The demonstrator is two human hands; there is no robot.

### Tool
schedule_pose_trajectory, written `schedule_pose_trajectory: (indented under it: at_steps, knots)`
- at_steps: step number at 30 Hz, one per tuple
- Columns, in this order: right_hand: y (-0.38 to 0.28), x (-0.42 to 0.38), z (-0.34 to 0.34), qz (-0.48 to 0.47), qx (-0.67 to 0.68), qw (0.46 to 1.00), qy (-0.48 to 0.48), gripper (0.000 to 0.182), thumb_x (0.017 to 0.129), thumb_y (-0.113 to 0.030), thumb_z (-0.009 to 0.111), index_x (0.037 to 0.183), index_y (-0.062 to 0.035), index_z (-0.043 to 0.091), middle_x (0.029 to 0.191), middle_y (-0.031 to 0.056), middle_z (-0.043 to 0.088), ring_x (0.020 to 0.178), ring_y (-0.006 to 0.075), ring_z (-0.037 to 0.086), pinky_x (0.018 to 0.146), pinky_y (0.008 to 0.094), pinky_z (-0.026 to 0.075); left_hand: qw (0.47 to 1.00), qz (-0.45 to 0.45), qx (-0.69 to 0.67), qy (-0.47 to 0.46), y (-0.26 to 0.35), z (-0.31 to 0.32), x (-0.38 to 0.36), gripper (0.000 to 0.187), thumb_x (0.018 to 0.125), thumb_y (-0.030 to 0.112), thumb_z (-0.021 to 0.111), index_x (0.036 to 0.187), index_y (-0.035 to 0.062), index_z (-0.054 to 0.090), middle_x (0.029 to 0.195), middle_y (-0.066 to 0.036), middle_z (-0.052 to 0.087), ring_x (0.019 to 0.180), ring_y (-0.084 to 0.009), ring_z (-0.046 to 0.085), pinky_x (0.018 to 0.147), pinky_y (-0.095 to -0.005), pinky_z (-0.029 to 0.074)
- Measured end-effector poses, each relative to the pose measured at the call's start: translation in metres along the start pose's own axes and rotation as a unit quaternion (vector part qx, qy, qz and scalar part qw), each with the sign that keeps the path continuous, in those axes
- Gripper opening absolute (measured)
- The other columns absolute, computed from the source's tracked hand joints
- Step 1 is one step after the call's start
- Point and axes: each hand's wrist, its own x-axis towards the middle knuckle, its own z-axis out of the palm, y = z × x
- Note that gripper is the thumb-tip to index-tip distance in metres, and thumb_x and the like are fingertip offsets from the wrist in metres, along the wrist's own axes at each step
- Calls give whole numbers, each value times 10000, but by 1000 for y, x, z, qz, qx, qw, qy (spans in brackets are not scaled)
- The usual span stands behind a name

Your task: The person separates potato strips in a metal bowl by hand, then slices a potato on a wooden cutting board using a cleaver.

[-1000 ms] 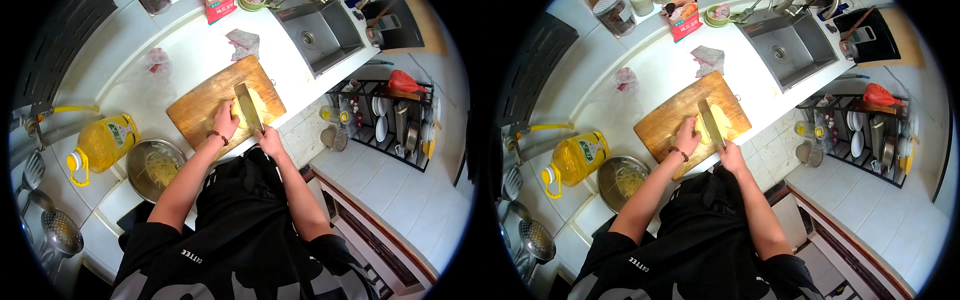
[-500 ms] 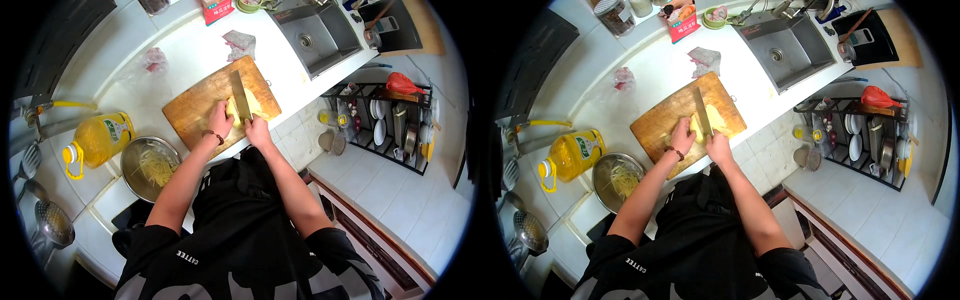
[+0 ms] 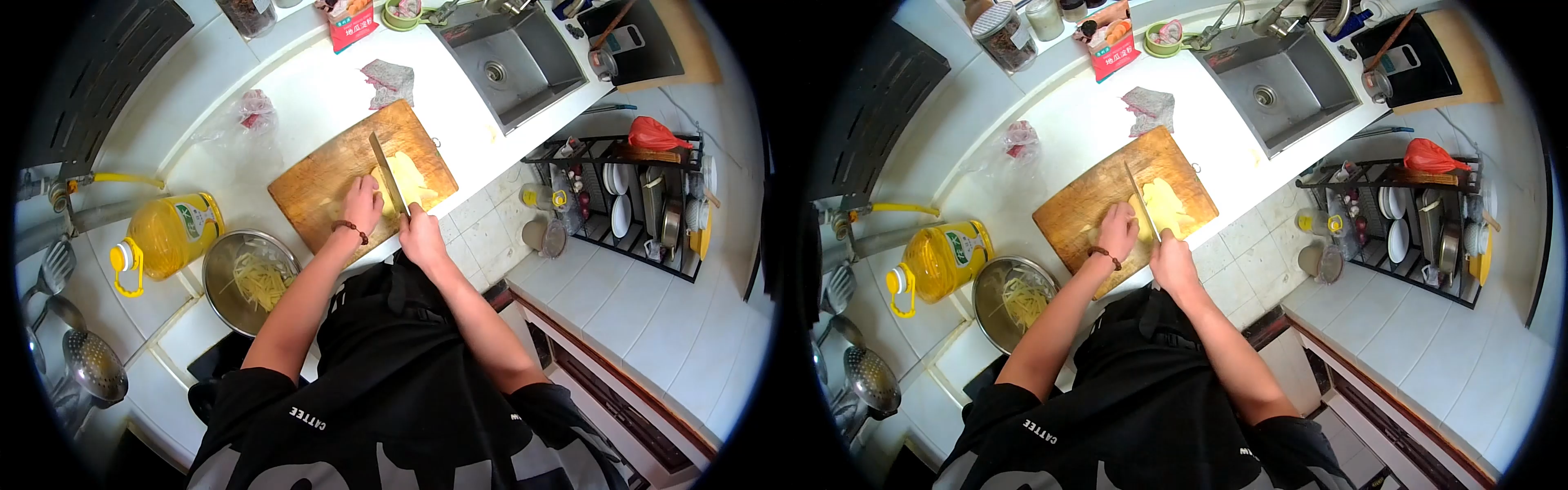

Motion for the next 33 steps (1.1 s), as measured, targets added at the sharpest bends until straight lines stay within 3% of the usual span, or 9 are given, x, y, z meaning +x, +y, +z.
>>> schedule_pose_trajectory:
  at_steps: [7,10,15,19,21,24,26,33]
  knots:
    - [5,-10,16,-9,-44,999,-2,176,985,-93,566,1003,81,589,826,396,668,838,573,678,786,640,545,999,14,29,-41,12,-3,4,137,922,72,649,989,-6,558,991,-238,624,937,-459,637,799,-527,531]
    - [6,-16,20,-20,-44,999,6,167,975,-81,563,997,83,576,797,390,666,809,567,684,780,642,547,997,-9,47,-63,10,-2,7,189,914,77,670,1053,-26,594,1033,-251,633,972,-470,640,840,-533,537]
    - [4,-25,18,-15,-47,999,7,151,954,-57,565,983,91,552,747,385,657,775,559,690,766,636,552,993,-24,55,-100,15,-5,10,428,896,55,717,1300,-39,608,1200,-267,635,1103,-462,645,956,-497,548]
    - [1,-29,14,-18,-47,999,-8,149,949,-44,561,1000,93,531,735,384,655,762,552,696,745,622,563,997,19,43,-63,14,-4,10,329,911,91,719,1202,-21,616,1127,-240,627,1025,-449,652,885,-509,549]
    - [-1,-32,12,-20,-50,999,-10,152,948,-43,562,1005,93,526,733,383,655,757,550,696,739,618,566,993,-23,54,-99,14,-5,10,472,887,44,734,1333,-35,601,1275,-280,623,1159,-458,634,989,-486,539]
    - [-5,-34,11,-7,-61,998,-20,165,947,-48,567,1026,90,520,734,379,659,752,551,697,733,614,571,997,35,36,-58,10,-2,8,372,894,58,730,1240,-24,623,1172,-246,622,1063,-453,642,896,-497,549]
    - [-6,-34,12,17,-39,999,-14,132,964,-43,571,1004,80,545,749,386,647,779,573,671,739,637,539,996,37,43,-61,10,-3,9,373,891,53,732,1240,-24,624,1168,-250,625,1061,-457,643,896,-498,548]
    - [-2,-28,15,-3,-46,999,-22,147,947,-46,572,1008,83,536,754,392,658,770,559,695,733,622,566,995,24,51,-81,7,-4,12,360,894,77,741,1224,-14,629,1116,-262,642,1038,-458,652,890,-509,551]
